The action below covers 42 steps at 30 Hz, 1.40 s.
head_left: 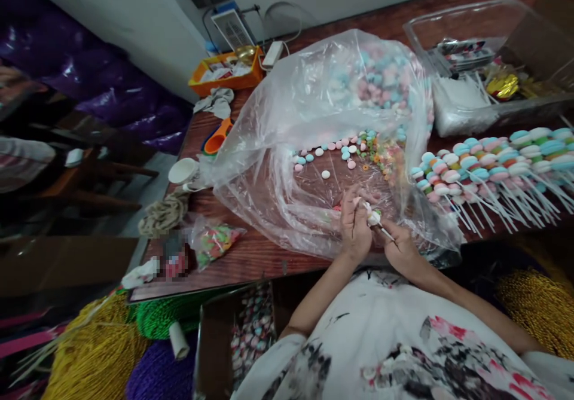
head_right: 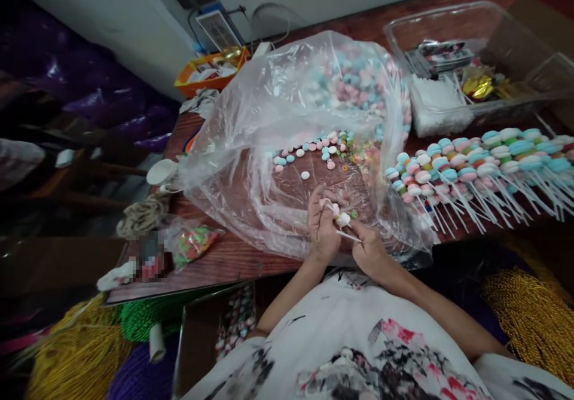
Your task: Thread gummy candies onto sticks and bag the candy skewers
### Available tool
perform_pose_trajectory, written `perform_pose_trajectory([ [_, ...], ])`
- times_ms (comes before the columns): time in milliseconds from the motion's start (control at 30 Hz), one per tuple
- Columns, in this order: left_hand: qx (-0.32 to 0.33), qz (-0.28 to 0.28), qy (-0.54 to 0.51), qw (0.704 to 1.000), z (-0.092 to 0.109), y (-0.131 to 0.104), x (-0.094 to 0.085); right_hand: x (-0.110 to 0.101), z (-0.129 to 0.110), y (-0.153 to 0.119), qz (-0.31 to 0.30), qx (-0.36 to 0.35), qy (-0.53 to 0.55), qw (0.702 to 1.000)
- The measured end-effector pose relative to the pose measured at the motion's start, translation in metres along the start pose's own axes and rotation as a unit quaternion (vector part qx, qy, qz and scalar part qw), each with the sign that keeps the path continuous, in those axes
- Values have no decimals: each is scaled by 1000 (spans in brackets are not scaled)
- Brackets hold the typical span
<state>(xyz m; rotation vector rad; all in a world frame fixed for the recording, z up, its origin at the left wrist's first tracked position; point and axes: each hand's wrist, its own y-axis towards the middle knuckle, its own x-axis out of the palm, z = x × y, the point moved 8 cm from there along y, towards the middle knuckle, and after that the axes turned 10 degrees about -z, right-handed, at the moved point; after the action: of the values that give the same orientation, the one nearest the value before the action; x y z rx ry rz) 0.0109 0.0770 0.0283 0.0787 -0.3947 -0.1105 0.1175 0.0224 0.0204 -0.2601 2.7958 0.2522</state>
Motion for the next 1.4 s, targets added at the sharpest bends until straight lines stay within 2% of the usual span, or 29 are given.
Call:
perform_pose_trajectory([
  [100, 11, 20, -109, 994, 13, 8, 0, -5, 5, 0, 1, 15, -49, 999],
  [167, -33, 19, -149, 988, 12, 13, 2, -6, 6, 0, -2, 20, -77, 997],
  [267, -106, 12, -156, 982, 2, 15, 7, -4, 1, 0, -10, 7, -100, 995],
  [333, -125, 5, -170, 977, -3, 15, 11, -3, -4, 1, -16, -6, -112, 994],
  [567, -89, -21, -192, 977, 5, 22, 28, -9, -12, -9, -46, 11, -57, 997],
  [833, -121, -54, -201, 971, -3, 14, 44, -2, 0, -19, 9, -11, 20, 1000],
  [1000, -118, -65, -203, 970, -11, 9, 48, 3, 13, -22, 33, -2, 17, 999],
  [1100, -113, -66, -193, 972, -15, 9, 52, -2, 11, -20, 36, 2, -1, 999],
  [1200, -108, -77, -204, 970, -16, 15, 52, -26, 0, -19, 41, 12, -47, 998],
  [1267, -107, -103, -216, 965, -14, 22, 49, -62, -11, -22, 64, 30, -143, 987],
  [1333, -104, -120, -205, 966, -10, 29, 38, -121, -32, -32, 159, 29, -293, 942],
  [1400, -100, -110, -155, 977, -7, 32, 20, -185, -43, -40, 216, 64, -407, 885],
])
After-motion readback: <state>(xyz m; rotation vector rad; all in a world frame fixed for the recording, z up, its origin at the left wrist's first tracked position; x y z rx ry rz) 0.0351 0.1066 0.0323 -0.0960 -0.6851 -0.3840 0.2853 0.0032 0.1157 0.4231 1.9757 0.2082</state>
